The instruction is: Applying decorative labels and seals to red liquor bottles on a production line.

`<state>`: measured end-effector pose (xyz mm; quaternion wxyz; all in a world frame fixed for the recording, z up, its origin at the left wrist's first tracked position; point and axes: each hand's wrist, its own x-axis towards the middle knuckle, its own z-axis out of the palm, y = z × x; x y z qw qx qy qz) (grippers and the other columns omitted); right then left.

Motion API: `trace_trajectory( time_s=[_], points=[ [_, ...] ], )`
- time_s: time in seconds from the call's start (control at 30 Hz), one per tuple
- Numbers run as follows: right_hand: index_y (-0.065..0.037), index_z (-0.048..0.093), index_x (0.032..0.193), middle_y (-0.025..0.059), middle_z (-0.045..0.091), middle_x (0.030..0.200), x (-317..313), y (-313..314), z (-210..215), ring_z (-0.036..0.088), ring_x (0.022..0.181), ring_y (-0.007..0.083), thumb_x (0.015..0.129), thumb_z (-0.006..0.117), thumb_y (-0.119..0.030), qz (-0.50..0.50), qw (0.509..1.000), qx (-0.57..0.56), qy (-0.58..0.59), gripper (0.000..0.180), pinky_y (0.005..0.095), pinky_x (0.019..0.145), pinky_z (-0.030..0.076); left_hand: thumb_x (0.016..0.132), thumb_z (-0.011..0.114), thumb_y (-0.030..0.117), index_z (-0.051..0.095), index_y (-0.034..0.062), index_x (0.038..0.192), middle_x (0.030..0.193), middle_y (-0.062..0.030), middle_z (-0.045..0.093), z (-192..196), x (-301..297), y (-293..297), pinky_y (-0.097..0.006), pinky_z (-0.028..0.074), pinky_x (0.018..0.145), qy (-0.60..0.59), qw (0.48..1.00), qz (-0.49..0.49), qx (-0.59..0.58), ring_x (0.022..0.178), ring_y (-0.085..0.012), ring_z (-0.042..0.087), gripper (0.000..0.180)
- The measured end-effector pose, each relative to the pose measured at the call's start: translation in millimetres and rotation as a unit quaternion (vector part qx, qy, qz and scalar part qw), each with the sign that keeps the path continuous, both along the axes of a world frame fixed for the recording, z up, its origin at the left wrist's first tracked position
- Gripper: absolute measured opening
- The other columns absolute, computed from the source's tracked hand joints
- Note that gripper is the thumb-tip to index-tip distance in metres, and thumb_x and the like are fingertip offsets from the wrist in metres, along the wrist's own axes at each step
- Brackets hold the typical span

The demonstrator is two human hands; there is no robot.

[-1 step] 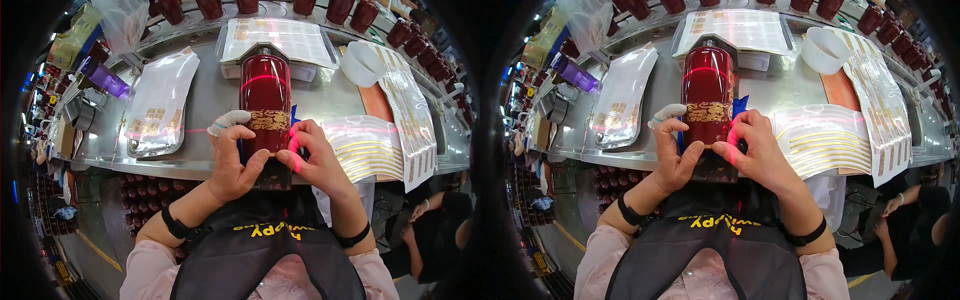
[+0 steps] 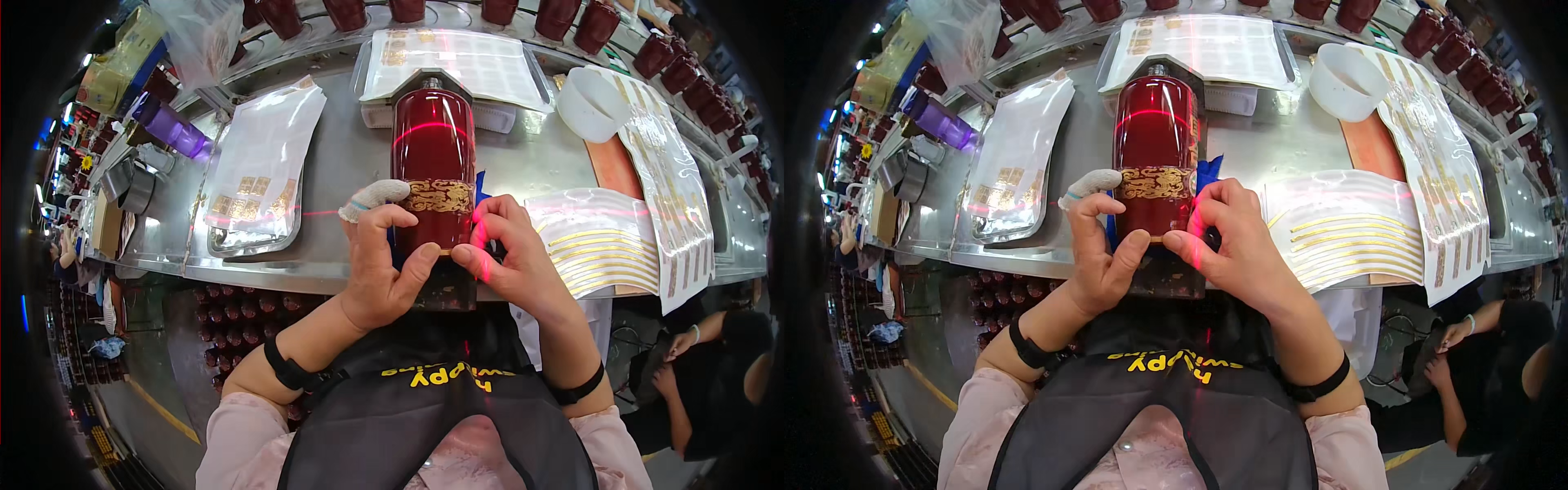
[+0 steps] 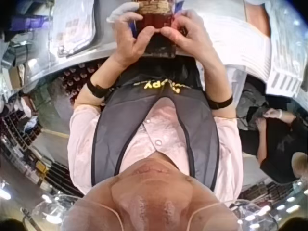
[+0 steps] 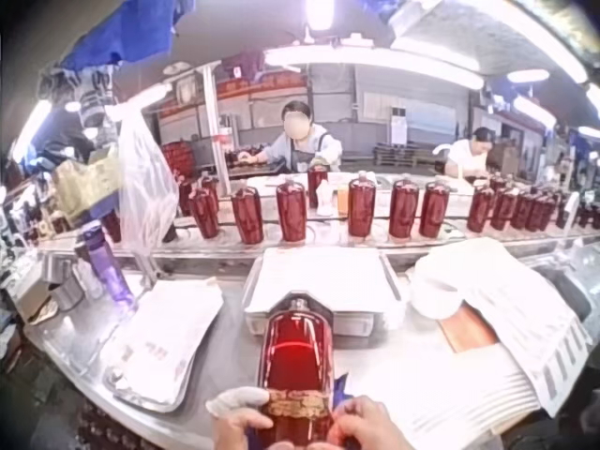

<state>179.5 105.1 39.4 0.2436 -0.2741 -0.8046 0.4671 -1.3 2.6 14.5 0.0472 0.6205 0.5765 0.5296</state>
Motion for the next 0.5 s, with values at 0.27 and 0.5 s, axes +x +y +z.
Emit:
trace_trajectory(
  time_s=[0.27, 0.5],
  points=[
    [-0.005, 0.057, 0.077, 0.0092, 0.048, 0.104, -1.0, -0.9, -0.5, 0.045, 0.105, 0.0243, 0.082, 0.074, -0.025, -0.004, 1.0, 0.026, -0.002, 0.027, 0.0333, 0.091, 0.038, 0.086, 0.066, 0.017, 0.048, 0.0054, 0.11, 0.125, -0.0192, 0.047, -6.9, -2.5, 0.4, -0.043, 0.027, 0.101, -0.028, 0.999, -0.021, 0.02, 0.116, -0.0326, 0.042, 0.032],
    [-0.005, 0.059, 0.076, 0.0119, 0.05, 0.105, -2.1, -1.8, 1.5, 0.044, 0.105, 0.0313, 0.079, 0.076, -0.027, -0.013, 1.0, 0.002, 0.005, 0.028, 0.0393, 0.092, 0.037, 0.087, 0.065, 0.014, 0.047, 0.0045, 0.11, 0.126, -0.0201, 0.045, -5.6, 0.1, -0.2, -0.042, 0.029, 0.101, -0.042, 0.999, -0.025, 0.022, 0.116, -0.0324, 0.042, 0.03]
  ],
)
